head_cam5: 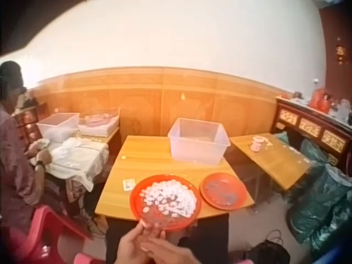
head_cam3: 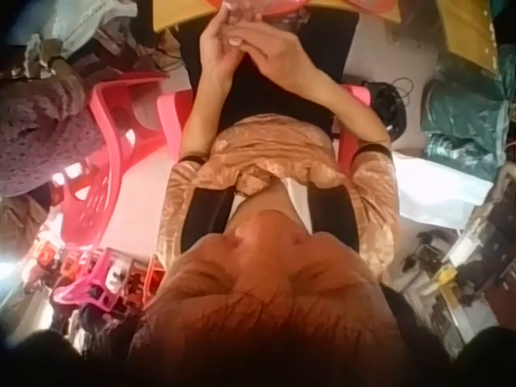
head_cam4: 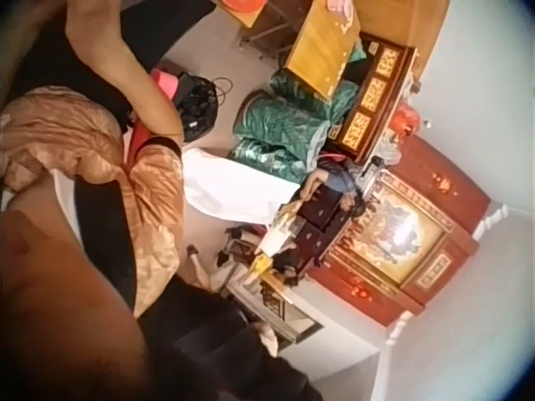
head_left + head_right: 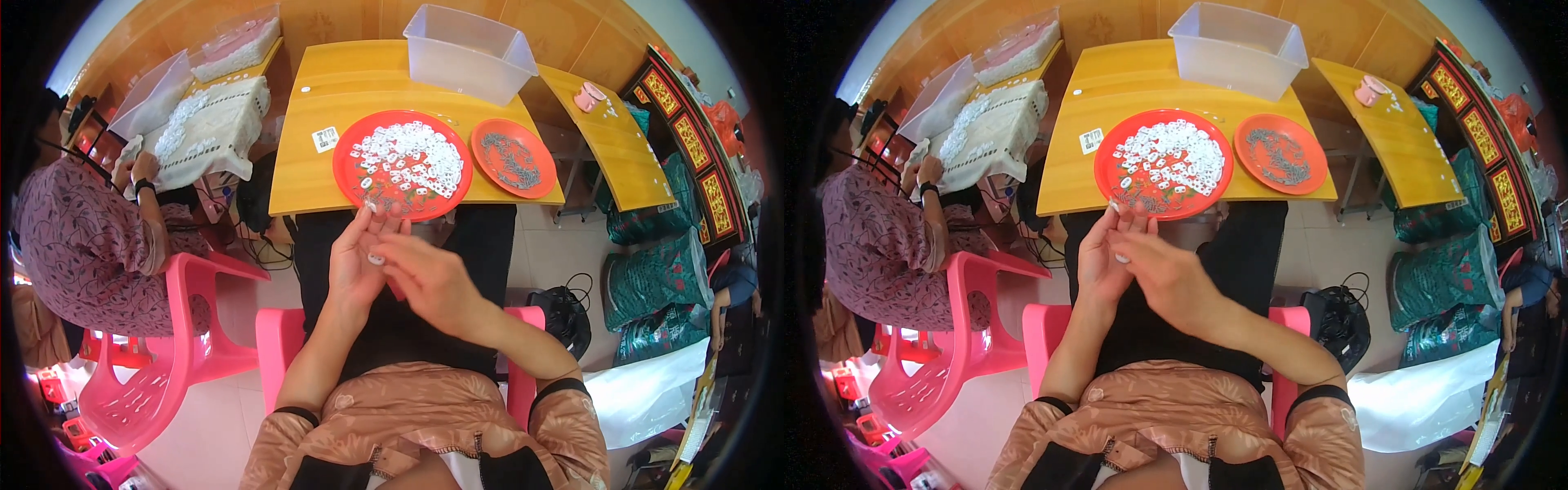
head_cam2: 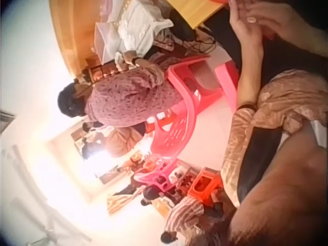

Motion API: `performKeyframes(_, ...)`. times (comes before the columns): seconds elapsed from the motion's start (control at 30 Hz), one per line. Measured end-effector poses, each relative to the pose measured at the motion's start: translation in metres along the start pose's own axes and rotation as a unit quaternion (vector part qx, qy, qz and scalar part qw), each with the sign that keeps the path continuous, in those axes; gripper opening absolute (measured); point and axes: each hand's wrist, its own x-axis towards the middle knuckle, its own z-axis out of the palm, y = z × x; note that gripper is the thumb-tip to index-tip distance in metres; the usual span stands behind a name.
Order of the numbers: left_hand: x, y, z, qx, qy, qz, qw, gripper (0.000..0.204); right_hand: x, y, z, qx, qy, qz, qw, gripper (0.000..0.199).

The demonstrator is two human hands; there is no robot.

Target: Manually assembling small white hardware components at a workbench.

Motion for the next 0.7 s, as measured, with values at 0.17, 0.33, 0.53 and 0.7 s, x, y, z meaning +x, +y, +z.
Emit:
performKeyframes(0.17, -0.005, 0.004, 0.006, -0.001, -0.037, -0.02, 0.999, 0.013, 0.019, 0.014, -0.027, 0.023, -0.105, 0.024, 0.994, 0.018)
performKeyframes(0.33, -0.004, 0.005, 0.0, 0.028, -0.098, -0.071, 0.992, 0.019, 0.029, 0.034, -0.023, -0.054, -0.216, -0.161, 0.962, 0.025)
performKeyframes(0.53, -0.013, -0.001, 0.014, 0.059, -0.08, -0.084, 0.991, 0.016, 0.042, 0.025, -0.033, -0.176, -0.309, -0.257, 0.898, 0.016)
performKeyframes(0.7, -0.017, -0.003, 0.014, 0.056, -0.068, -0.097, 0.991, 0.016, 0.04, 0.022, -0.039, -0.161, -0.29, -0.247, 0.911, 0.012)
